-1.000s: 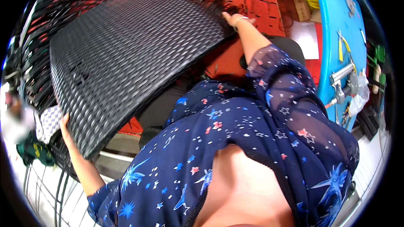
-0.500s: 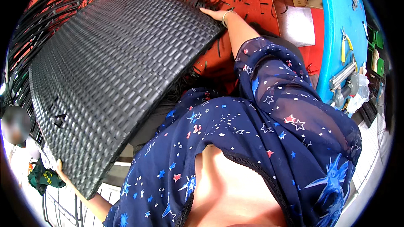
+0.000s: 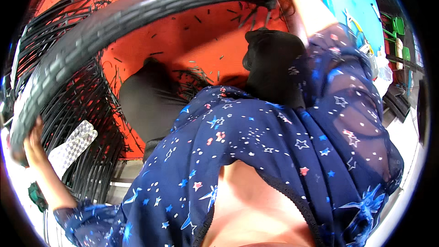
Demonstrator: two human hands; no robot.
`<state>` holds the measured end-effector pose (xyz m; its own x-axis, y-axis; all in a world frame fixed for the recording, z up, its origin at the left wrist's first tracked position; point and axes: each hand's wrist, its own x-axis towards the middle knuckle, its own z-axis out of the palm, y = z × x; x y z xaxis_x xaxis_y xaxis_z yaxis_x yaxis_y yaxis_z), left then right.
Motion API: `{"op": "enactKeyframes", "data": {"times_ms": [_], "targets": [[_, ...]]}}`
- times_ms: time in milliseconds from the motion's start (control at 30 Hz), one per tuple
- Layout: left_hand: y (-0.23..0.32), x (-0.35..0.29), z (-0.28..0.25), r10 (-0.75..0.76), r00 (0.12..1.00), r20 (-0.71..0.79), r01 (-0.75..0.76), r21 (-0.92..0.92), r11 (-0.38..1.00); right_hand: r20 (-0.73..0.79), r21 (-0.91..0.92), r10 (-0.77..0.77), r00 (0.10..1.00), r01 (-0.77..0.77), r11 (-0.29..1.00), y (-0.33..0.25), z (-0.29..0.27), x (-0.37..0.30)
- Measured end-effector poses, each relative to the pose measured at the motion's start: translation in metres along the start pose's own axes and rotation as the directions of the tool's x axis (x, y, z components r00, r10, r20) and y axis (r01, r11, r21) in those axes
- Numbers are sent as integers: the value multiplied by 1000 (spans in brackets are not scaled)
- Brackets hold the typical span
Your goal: The person sits on the floor and weaves black plastic strips into a chair seat frame. They use pliers to cut a strip and a knife to trim excess material, then continue weaving the strips by hand to form the seat surface.
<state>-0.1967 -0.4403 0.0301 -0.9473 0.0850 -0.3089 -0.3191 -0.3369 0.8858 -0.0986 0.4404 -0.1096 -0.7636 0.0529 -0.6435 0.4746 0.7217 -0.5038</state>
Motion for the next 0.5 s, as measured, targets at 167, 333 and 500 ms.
{"op": "enactKeyframes", "data": {"times_ms": [167,333,500], "targets": [[-44,112,-26,-99,961,259,123,-78,989,-122,46,-117,986,124,991,-40,-22,-89],[-151,96,75,86,990,115,-54,-253,966,-171,68,-172,970,186,980,-58,-24,-110],[-241,83,161,-139,917,-373,-49,-452,891,-136,161,-86,987,108,981,-50,17,-109]]}}
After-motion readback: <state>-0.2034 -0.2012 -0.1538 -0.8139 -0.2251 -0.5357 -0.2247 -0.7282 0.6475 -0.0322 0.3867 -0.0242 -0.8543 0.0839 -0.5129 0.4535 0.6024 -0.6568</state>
